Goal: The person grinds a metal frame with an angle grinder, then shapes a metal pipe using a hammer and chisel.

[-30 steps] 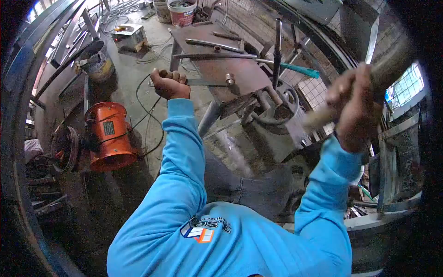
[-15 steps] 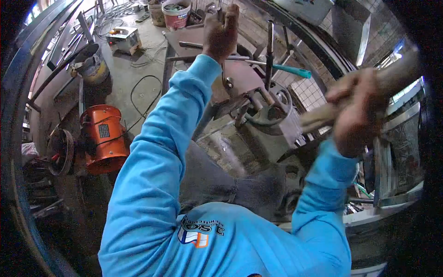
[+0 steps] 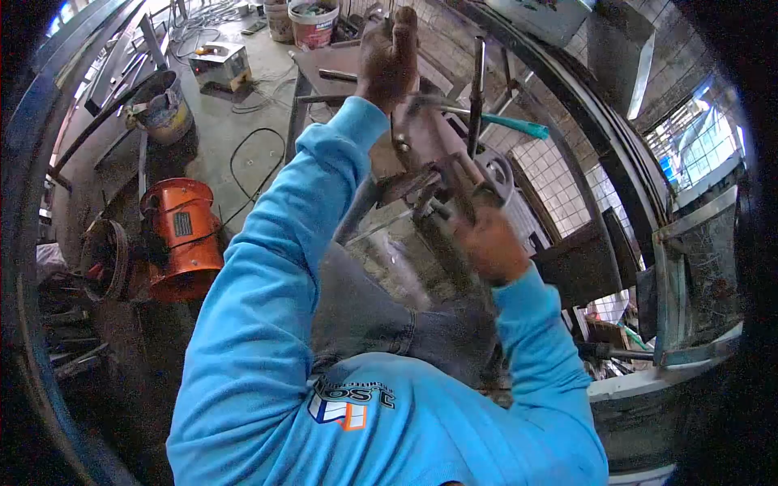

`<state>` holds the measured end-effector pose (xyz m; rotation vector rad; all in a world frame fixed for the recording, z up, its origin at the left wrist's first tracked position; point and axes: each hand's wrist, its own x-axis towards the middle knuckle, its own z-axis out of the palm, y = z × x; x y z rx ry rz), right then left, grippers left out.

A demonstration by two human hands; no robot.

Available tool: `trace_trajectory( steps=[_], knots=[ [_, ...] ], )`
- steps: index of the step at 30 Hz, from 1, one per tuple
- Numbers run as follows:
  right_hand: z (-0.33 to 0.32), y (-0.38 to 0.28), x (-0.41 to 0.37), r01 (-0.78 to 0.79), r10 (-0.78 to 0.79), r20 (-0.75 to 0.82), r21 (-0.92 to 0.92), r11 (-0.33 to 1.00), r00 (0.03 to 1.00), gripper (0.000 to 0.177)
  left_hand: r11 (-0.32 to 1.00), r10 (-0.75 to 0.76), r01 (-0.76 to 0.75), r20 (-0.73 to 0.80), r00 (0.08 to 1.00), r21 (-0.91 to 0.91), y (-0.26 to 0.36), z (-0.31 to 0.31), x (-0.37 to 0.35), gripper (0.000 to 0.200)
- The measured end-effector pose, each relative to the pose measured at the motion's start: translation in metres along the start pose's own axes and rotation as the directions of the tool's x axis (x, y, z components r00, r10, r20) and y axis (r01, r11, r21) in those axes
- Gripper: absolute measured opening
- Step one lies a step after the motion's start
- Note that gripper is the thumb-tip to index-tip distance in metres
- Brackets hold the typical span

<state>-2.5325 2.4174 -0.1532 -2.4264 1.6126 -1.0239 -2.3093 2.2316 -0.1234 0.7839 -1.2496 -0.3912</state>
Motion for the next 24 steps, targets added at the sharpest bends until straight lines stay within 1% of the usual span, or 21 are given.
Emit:
trace_trajectory(
  steps=[1, 2, 3, 4, 5, 6, 7, 8, 9, 10, 11, 12, 14, 15, 16, 18, 19, 20, 21, 22, 24],
  knots=[
    [-0.006, -0.001, -0.010, -0.088, 0.076, 0.142, 0.078, 0.993, 0.987, 0.041, 0.999, 0.035, -0.035, 0.018, 0.999, 0.000, 0.003, -0.001, -0.002, 0.056],
    [-0.013, 0.001, -0.004, -0.155, 0.112, 0.279, 0.135, 0.979, 0.954, 0.042, 0.980, 0.182, -0.179, -0.036, 0.983, 0.088, -0.003, -0.003, 0.000, 0.050],
    [-0.020, -0.004, 0.001, -0.302, 0.242, 0.297, 0.176, 0.937, 0.924, 0.043, 0.933, 0.326, -0.304, -0.090, 0.941, 0.193, -0.007, -0.005, 0.001, 0.045],
    [-0.027, -0.013, -0.005, -0.474, 0.392, 0.332, 0.215, 0.854, 0.858, 0.044, 0.930, 0.339, -0.312, -0.133, 0.931, 0.193, -0.005, -0.009, -0.009, 0.047],
    [-0.031, -0.017, 0.000, -0.606, 0.513, 0.349, 0.255, 0.753, 0.784, 0.047, 0.952, 0.293, -0.266, -0.193, 0.936, 0.153, -0.012, -0.012, -0.006, 0.043],
    [-0.018, 0.005, -0.004, -0.533, 0.460, 0.317, 0.205, 0.821, 0.830, 0.046, 0.969, 0.244, -0.224, -0.252, 0.936, 0.108, -0.017, -0.014, -0.003, 0.041],
    [-0.004, 0.026, -0.008, -0.455, 0.403, 0.282, 0.148, 0.878, 0.870, 0.045, 0.508, 0.661, -0.431, -0.017, 0.751, 0.746, -0.036, -0.035, -0.005, 0.035],
    [-0.001, 0.023, -0.009, -0.534, 0.465, 0.376, 0.102, 0.839, 0.802, 0.043, 0.603, 0.477, -0.319, -0.011, 0.879, 0.731, -0.049, -0.055, -0.010, 0.030],
    [0.009, 0.023, -0.016, -0.598, 0.510, 0.406, 0.119, 0.793, 0.758, 0.041, 0.424, 0.593, -0.330, 0.017, 0.805, 0.844, -0.046, -0.070, -0.022, 0.024],
    [0.018, 0.023, -0.023, -0.658, 0.554, 0.433, 0.132, 0.741, 0.711, 0.040, 0.796, 0.241, -0.093, -0.173, 0.955, 0.598, -0.051, -0.080, -0.033, 0.018],
    [0.017, 0.020, -0.027, -0.685, 0.545, 0.473, 0.193, 0.703, 0.692, 0.040, 0.962, -0.269, 0.232, -0.368, 0.890, -0.142, -0.057, -0.089, -0.044, 0.018],
    [0.013, 0.017, -0.028, -0.709, 0.531, 0.515, 0.246, 0.661, 0.673, 0.040, 0.746, -0.615, 0.300, -0.444, 0.652, -0.594, -0.062, -0.099, -0.055, 0.022],
    [0.003, 0.010, -0.034, -0.749, 0.498, 0.590, 0.313, 0.584, 0.635, 0.039, 0.660, -0.743, 0.262, -0.560, 0.367, -0.704, -0.044, -0.097, -0.071, 0.023],
    [-0.005, 0.005, -0.033, -0.758, 0.478, 0.617, 0.333, 0.561, 0.625, 0.039, 0.618, -0.785, 0.220, -0.583, 0.207, -0.754, -0.039, -0.097, -0.075, 0.024],
    [-0.015, 0.000, -0.029, -0.764, 0.456, 0.641, 0.352, 0.540, 0.618, 0.038, 0.621, -0.782, 0.209, -0.582, 0.223, -0.755, -0.033, -0.097, -0.076, 0.025],
    [-0.056, -0.028, -0.020, -0.630, 0.431, 0.490, 0.376, 0.680, 0.758, 0.039, 0.622, -0.780, 0.195, -0.576, 0.246, -0.758, -0.028, -0.096, -0.080, 0.027],
    [-0.072, -0.038, -0.018, -0.558, 0.406, 0.415, 0.372, 0.742, 0.815, 0.040, 0.632, -0.767, 0.178, -0.576, 0.283, -0.754, -0.031, -0.095, -0.082, 0.027],
    [-0.091, -0.036, -0.017, -0.413, 0.324, 0.261, 0.474, 0.778, 0.909, 0.041, 0.643, -0.752, 0.163, -0.577, 0.319, -0.748, -0.034, -0.096, -0.084, 0.028],
    [-0.109, -0.033, -0.017, -0.245, 0.229, 0.097, 0.536, 0.808, 0.969, 0.042, 0.655, -0.734, 0.150, -0.578, 0.355, -0.740, -0.038, -0.097, -0.086, 0.028],
    [-0.120, -0.046, -0.007, -0.077, 0.203, -0.130, 0.632, 0.771, 0.971, 0.042, 0.634, -0.755, 0.161, -0.561, 0.338, -0.756, -0.033, -0.097, -0.086, 0.028],
    [-0.146, -0.061, 0.026, 0.170, 0.156, -0.385, 0.689, 0.705, 0.910, 0.043, 0.623, -0.743, 0.127, -0.533, 0.405, -0.772, -0.039, -0.099, -0.090, 0.029]
  ],
)
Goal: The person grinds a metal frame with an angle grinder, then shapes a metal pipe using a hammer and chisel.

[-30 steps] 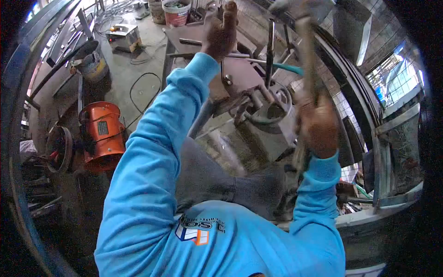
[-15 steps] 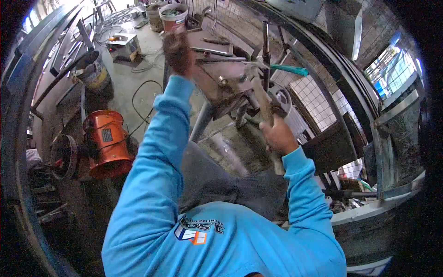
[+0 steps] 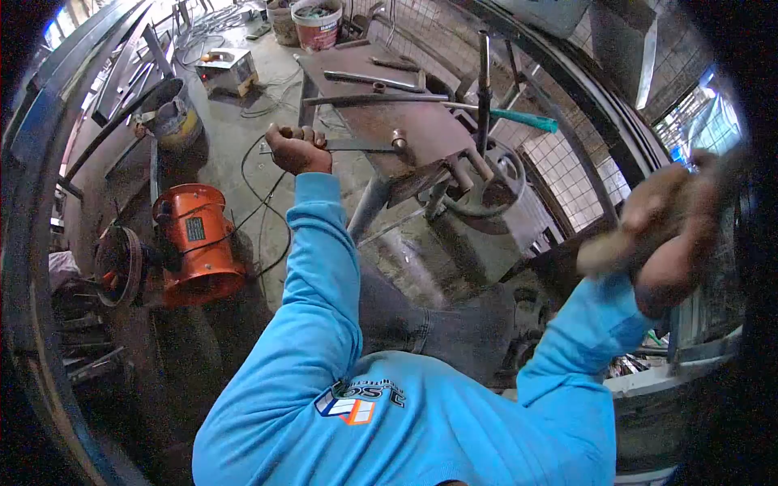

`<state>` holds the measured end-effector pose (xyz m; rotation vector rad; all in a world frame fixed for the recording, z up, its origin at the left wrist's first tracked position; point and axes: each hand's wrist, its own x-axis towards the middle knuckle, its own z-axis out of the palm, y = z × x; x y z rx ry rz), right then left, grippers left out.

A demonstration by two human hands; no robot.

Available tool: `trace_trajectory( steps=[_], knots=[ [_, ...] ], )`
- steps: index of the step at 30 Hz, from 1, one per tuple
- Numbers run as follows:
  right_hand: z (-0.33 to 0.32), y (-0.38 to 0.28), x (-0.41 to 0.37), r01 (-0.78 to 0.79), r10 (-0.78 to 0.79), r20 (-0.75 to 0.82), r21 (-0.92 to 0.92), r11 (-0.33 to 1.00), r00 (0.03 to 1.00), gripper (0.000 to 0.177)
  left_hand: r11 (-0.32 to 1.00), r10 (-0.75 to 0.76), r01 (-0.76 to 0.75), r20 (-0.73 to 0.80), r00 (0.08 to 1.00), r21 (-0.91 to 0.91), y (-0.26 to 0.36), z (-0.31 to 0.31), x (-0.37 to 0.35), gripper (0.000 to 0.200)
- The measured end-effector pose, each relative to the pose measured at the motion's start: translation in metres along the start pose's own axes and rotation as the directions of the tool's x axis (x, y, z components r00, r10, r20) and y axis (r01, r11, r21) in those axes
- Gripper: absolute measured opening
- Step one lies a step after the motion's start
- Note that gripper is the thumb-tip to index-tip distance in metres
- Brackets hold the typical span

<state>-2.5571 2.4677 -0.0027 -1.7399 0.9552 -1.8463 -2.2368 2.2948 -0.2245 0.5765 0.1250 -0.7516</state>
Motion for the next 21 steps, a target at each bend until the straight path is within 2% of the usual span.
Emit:
trace_trajectory(
  steps=[2, 3, 4, 5, 6, 7, 9, 10, 11, 13, 14, 15, 16, 17, 19, 20, 21],
  knots=[
    [0.024, 0.004, 0.019, 0.064, -0.056, -0.154, 0.043, 0.997, 0.986, 0.034, 1.000, 0.003, -0.002, 0.021, 1.000, -0.026, 0.000, -0.005, 0.002, 0.031],
    [0.037, 0.022, 0.008, -0.010, 0.020, -0.172, 0.061, 0.998, 0.985, 0.036, 0.999, 0.006, -0.005, 0.008, 1.000, -0.037, -0.001, -0.003, 0.000, 0.032],
    [0.027, 0.069, -0.022, -0.159, 0.155, -0.032, -0.185, 0.970, 0.987, 0.029, 0.998, 0.008, -0.008, -0.003, 1.000, -0.054, -0.002, 0.000, -0.001, 0.034],
    [0.017, 0.116, -0.052, -0.201, 0.290, 0.114, -0.488, 0.850, 0.950, 0.028, 0.998, 0.005, -0.003, 0.033, 0.999, -0.064, -0.003, -0.002, 0.000, 0.034],
    [0.007, 0.162, -0.083, -0.117, 0.408, 0.251, -0.714, 0.691, 0.878, 0.032, 0.997, 0.007, -0.002, 0.071, 0.997, -0.073, -0.003, -0.005, 0.002, 0.035],
    [0.034, 0.142, -0.095, -0.465, 0.696, 0.219, -0.604, 0.647, 0.684, 0.035, 0.996, 0.011, -0.002, 0.108, 0.994, -0.084, -0.003, -0.007, 0.004, 0.036],
    [0.042, 0.109, -0.089, -0.678, 0.835, 0.235, -0.495, 0.543, 0.498, 0.040, 0.998, 0.050, -0.044, 0.145, 0.988, -0.049, -0.003, -0.003, 0.004, 0.034],
    [0.031, 0.091, -0.070, -0.577, 0.764, 0.243, -0.531, 0.620, 0.597, 0.041, 0.997, 0.071, -0.065, 0.160, 0.985, -0.039, -0.003, 0.000, 0.004, 0.033],
    [0.018, 0.072, -0.060, -0.488, 0.701, 0.244, -0.567, 0.664, 0.670, 0.041, 0.995, 0.061, -0.078, 0.255, 0.965, 0.056, -0.002, -0.002, 0.001, 0.033],
    [-0.005, 0.046, -0.028, -0.245, 0.420, 0.155, -0.617, 0.748, 0.894, 0.037, 0.973, 0.049, -0.145, 0.454, 0.890, 0.180, -0.003, 0.026, 0.010, 0.034],
    [-0.015, 0.033, -0.016, -0.122, 0.264, 0.123, -0.654, 0.747, 0.957, 0.039, 0.476, 0.613, -0.860, 0.632, 0.475, 0.184, -0.016, 0.048, 0.020, 0.036],
    [-0.010, 0.019, -0.005, -0.077, 0.171, 0.106, -0.588, 0.805, 0.980, 0.039, 0.226, 0.606, -0.967, 0.759, 0.237, 0.121, -0.023, 0.067, 0.008, 0.037],
    [-0.005, 0.004, 0.006, -0.019, 0.076, 0.087, -0.523, 0.852, 0.993, 0.041, -0.018, 0.556, -1.000, 0.831, -0.018, -0.010, -0.030, 0.087, -0.004, 0.038],
    [0.004, 0.002, 0.011, 0.067, -0.048, 0.051, -0.492, 0.868, 0.998, 0.039, 0.347, 0.410, -0.938, 0.899, 0.153, 0.001, -0.029, 0.107, -0.027, 0.037],
    [0.023, 0.051, -0.018, 0.183, -0.200, 0.033, -0.572, 0.800, 0.979, 0.035, -0.051, 0.448, -0.998, 0.892, -0.056, -0.037, -0.067, 0.106, -0.002, 0.018],
    [0.031, 0.081, -0.041, 0.183, -0.172, 0.081, -0.643, 0.743, 0.982, 0.033, -0.250, 0.442, -0.967, 0.882, -0.165, -0.056, -0.080, 0.109, 0.006, 0.015],
    [0.033, 0.094, -0.056, 0.089, 0.014, 0.147, -0.667, 0.740, 0.989, 0.029, -0.057, 0.429, -0.996, 0.899, -0.089, -0.072, -0.075, 0.114, -0.004, 0.015]
  ],
)
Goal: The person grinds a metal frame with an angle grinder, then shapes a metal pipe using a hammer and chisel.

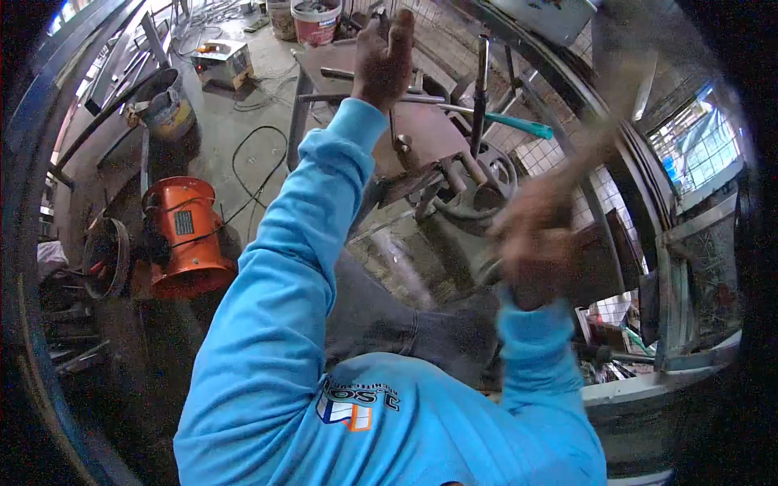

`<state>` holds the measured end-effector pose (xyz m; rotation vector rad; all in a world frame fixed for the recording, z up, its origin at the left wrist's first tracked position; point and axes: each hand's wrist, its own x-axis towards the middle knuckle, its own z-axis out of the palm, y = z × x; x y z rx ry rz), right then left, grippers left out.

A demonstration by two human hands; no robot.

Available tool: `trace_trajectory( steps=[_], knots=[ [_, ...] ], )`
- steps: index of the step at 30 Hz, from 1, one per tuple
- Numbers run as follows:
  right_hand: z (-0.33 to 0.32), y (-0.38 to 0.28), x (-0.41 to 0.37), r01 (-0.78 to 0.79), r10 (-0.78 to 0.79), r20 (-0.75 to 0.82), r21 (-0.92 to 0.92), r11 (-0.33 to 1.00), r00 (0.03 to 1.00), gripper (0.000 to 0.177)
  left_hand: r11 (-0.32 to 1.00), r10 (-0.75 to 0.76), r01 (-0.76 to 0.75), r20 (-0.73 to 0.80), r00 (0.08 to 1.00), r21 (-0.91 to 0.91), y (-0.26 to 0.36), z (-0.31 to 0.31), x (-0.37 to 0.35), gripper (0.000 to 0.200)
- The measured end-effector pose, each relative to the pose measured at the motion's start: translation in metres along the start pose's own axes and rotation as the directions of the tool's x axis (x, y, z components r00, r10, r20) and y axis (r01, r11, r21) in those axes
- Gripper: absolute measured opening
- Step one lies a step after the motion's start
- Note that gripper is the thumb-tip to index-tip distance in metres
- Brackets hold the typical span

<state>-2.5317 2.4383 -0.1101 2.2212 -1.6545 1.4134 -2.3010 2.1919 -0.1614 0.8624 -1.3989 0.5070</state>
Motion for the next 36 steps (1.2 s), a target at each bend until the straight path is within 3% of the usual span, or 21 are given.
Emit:
trace_trajectory(
  steps=[2, 4, 5, 8, 10, 12, 14, 15, 17, 18, 19, 20, 21, 22, 24, 27, 30, 31, 34, 36],
  knots=[
    [0.023, 0.012, -0.029, -0.157, 0.188, 0.344, -0.114, 0.981, 0.920, 0.049, 0.928, -0.139, 0.157, 0.078, 0.987, -0.337, 0.021, -0.016, 0.014, 0.029],
    [0.013, 0.014, -0.026, -0.239, 0.267, 0.518, -0.123, 0.963, 0.813, 0.047, 0.879, -0.199, 0.258, 0.183, 0.963, -0.400, 0.016, -0.006, 0.007, 0.040],
    [-0.022, -0.029, 0.008, -0.485, 0.479, 0.614, -0.174, 0.857, 0.627, 0.041, 0.856, -0.228, 0.301, 0.216, 0.949, -0.421, 0.010, -0.002, 0.010, 0.046],
    [-0.042, -0.045, 0.013, -0.526, 0.459, 0.297, 0.206, 0.825, 0.837, 0.037, 0.679, -0.359, 0.464, 0.294, 0.886, -0.569, 0.037, -0.015, 0.019, 0.048],
    [-0.015, -0.027, -0.002, -0.353, 0.319, 0.183, 0.204, 0.913, 0.930, 0.042, 0.713, -0.404, 0.479, 0.258, 0.878, -0.512, 0.031, -0.005, 0.011, 0.048],
    [0.027, 0.011, -0.033, -0.026, 0.027, 0.169, -0.008, 1.000, 0.985, 0.043, 0.734, -0.377, 0.451, 0.248, 0.892, -0.507, 0.036, -0.021, 0.017, 0.045],
    [0.032, 0.010, -0.048, -0.037, 0.074, 0.379, -0.104, 0.994, 0.923, 0.042, 0.788, -0.318, 0.378, 0.205, 0.926, -0.486, 0.024, -0.021, 0.011, 0.039],
    [0.017, 0.001, -0.045, -0.294, 0.275, 0.503, -0.042, 0.955, 0.820, 0.043, 0.872, -0.261, 0.277, 0.097, 0.961, -0.404, 0.012, -0.017, 0.013, 0.038],
    [0.014, 0.009, -0.049, -0.432, 0.374, 0.579, -0.043, 0.901, 0.724, 0.047, 0.993, -0.091, 0.081, -0.121, 0.988, -0.085, -0.006, -0.022, -0.004, 0.039],
    [0.012, 0.013, -0.050, -0.496, 0.421, 0.612, -0.053, 0.867, 0.670, 0.048, 0.979, -0.174, 0.153, -0.165, 0.971, -0.132, -0.019, -0.029, -0.010, 0.039],
    [0.021, 0.023, -0.050, -0.489, 0.415, 0.580, -0.033, 0.872, 0.701, 0.049, 0.958, -0.255, 0.218, -0.208, 0.944, -0.186, -0.032, -0.036, -0.016, 0.039],
    [0.027, 0.032, -0.054, -0.489, 0.445, 0.589, -0.096, 0.867, 0.675, 0.049, 0.779, -0.576, 0.484, -0.149, 0.804, -0.399, -0.030, -0.055, -0.026, 0.039],
    [0.033, 0.041, -0.058, -0.485, 0.475, 0.596, -0.158, 0.860, 0.647, 0.049, 0.486, -0.824, 0.638, -0.071, 0.562, -0.597, -0.028, -0.074, -0.034, 0.040],
    [0.032, 0.036, -0.059, -0.528, 0.496, 0.611, -0.146, 0.837, 0.617, 0.047, 0.147, -0.978, 0.700, 0.002, 0.207, -0.699, -0.021, -0.091, -0.038, 0.043],
    [0.027, 0.023, -0.060, -0.608, 0.539, 0.640, -0.139, 0.781, 0.547, 0.043, 0.044, -0.995, 0.602, -0.092, -0.050, -0.797, -0.031, -0.099, -0.060, 0.047],
    [0.022, 0.029, -0.064, -0.780, 0.448, 0.763, 0.116, 0.614, 0.466, 0.038, -0.067, -0.934, 0.663, -0.186, -0.304, -0.746, -0.013, -0.109, -0.062, 0.044],
    [-0.005, 0.004, -0.049, -0.839, 0.412, 0.791, 0.220, 0.498, 0.452, 0.036, -0.092, -0.929, 0.674, -0.181, -0.323, -0.733, -0.010, -0.111, -0.059, 0.040],
    [-0.019, -0.006, -0.040, -0.805, 0.428, 0.762, 0.200, 0.559, 0.486, 0.036, -0.082, -0.952, 0.616, -0.120, -0.280, -0.783, -0.012, -0.112, -0.067, 0.039],
    [-0.065, 0.065, -0.031, -0.649, 0.433, 0.502, 0.689, 0.323, 0.749, 0.040, -0.069, -0.996, 0.444, 0.037, -0.081, -0.894, -0.013, -0.120, -0.091, 0.039],
    [-0.091, -0.004, 0.008, -0.230, 0.040, 0.272, 0.713, 0.663, 0.961, 0.043, -0.071, -0.987, 0.326, 0.113, 0.113, -0.943, 0.002, -0.129, -0.094, 0.040]
  ],
)
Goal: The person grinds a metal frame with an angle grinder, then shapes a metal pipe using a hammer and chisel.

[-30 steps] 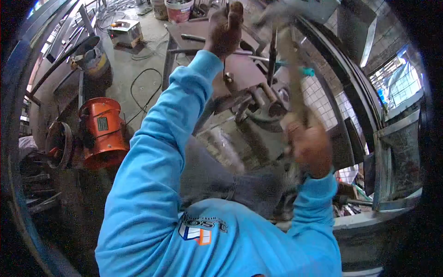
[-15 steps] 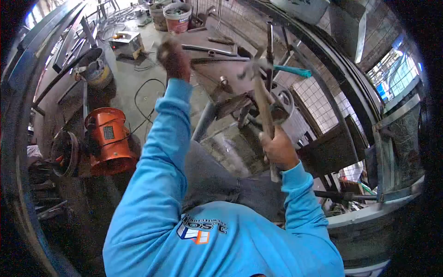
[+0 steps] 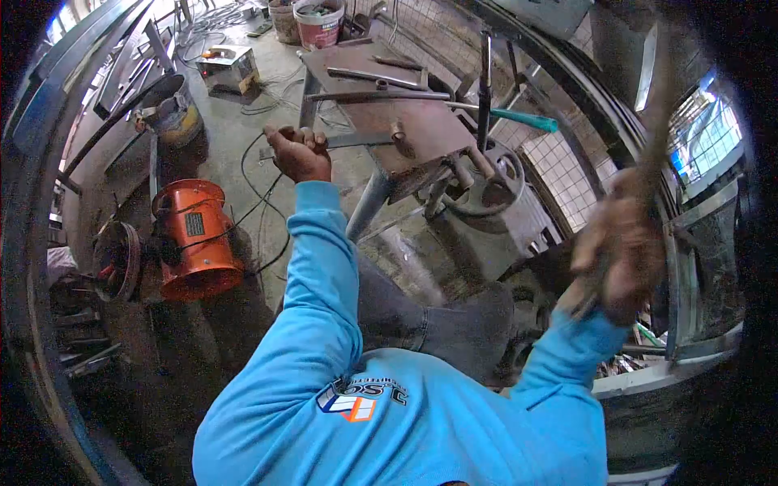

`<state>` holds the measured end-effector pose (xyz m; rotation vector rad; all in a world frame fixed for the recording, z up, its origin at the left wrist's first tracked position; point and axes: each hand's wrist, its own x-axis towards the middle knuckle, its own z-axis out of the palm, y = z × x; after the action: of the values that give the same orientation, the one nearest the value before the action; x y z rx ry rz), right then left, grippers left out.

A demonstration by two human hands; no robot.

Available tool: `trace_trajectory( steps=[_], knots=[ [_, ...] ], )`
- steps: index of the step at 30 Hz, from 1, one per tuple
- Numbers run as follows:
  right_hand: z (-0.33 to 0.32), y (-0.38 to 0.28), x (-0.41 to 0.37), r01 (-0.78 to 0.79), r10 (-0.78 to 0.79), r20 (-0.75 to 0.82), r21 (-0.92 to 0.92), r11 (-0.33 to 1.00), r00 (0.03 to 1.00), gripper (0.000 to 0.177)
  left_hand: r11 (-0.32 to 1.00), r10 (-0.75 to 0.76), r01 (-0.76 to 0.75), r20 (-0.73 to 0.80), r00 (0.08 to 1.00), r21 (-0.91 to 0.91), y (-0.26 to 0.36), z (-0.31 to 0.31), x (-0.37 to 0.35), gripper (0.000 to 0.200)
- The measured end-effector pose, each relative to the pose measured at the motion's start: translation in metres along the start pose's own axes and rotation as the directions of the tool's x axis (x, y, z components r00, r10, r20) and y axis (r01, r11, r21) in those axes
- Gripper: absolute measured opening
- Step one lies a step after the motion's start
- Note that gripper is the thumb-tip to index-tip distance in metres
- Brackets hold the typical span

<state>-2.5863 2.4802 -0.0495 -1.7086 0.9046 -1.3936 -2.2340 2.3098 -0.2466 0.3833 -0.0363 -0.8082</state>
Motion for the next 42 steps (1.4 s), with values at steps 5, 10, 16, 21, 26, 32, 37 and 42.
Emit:
trace_trajectory(
  steps=[5, 10, 16, 21, 26, 32, 37, 42],
  knots=[
    [0.041, 0.024, 0.045, 0.338, -0.589, -0.219, -0.643, 0.687, 0.778, 0.041, 0.999, 0.019, -0.021, 0.032, 0.999, 0.050, -0.005, -0.001, 0.010, 0.040],
    [0.071, 0.105, -0.004, -0.261, 0.313, -0.041, -0.659, 0.706, 0.949, 0.039, 0.986, 0.064, -0.043, -0.132, 0.989, 0.160, -0.005, 0.010, 0.015, 0.037],
    [0.048, 0.037, 0.032, -0.121, 0.062, -0.219, -0.265, 0.957, 0.974, 0.025, 0.990, 0.051, -0.037, -0.099, 0.994, 0.138, -0.004, 0.011, 0.020, 0.037],
    [0.052, 0.125, 0.001, -0.065, 0.109, 0.022, -0.672, 0.737, 0.994, 0.040, 0.991, 0.001, 0.009, -0.074, 0.997, 0.137, -0.005, 0.006, 0.031, 0.033],
    [0.028, 0.019, 0.030, -0.297, 0.243, -0.175, -0.451, 0.842, 0.954, 0.039, 0.180, 0.442, -0.809, 0.689, 0.575, 0.560, -0.028, 0.033, 0.074, 0.032],
    [0.041, 0.091, 0.025, -0.242, 0.244, -0.311, 0.043, 0.969, 0.919, 0.022, 0.764, 0.044, -0.347, 0.493, 0.869, 0.544, -0.020, 0.107, 0.036, 0.041],
    [0.053, 0.127, 0.004, -0.246, 0.423, 0.084, -0.706, 0.664, 0.902, 0.049, 0.056, 0.335, -0.947, 0.887, 0.317, 0.317, -0.053, 0.094, 0.085, 0.025],
    [0.035, 0.132, 0.033, -0.386, 0.624, 0.207, -0.629, 0.675, 0.753, 0.060, -0.403, 0.385, -0.808, 0.881, 0.276, 0.429, -0.009, 0.056, 0.076, 0.021]
  ],
)
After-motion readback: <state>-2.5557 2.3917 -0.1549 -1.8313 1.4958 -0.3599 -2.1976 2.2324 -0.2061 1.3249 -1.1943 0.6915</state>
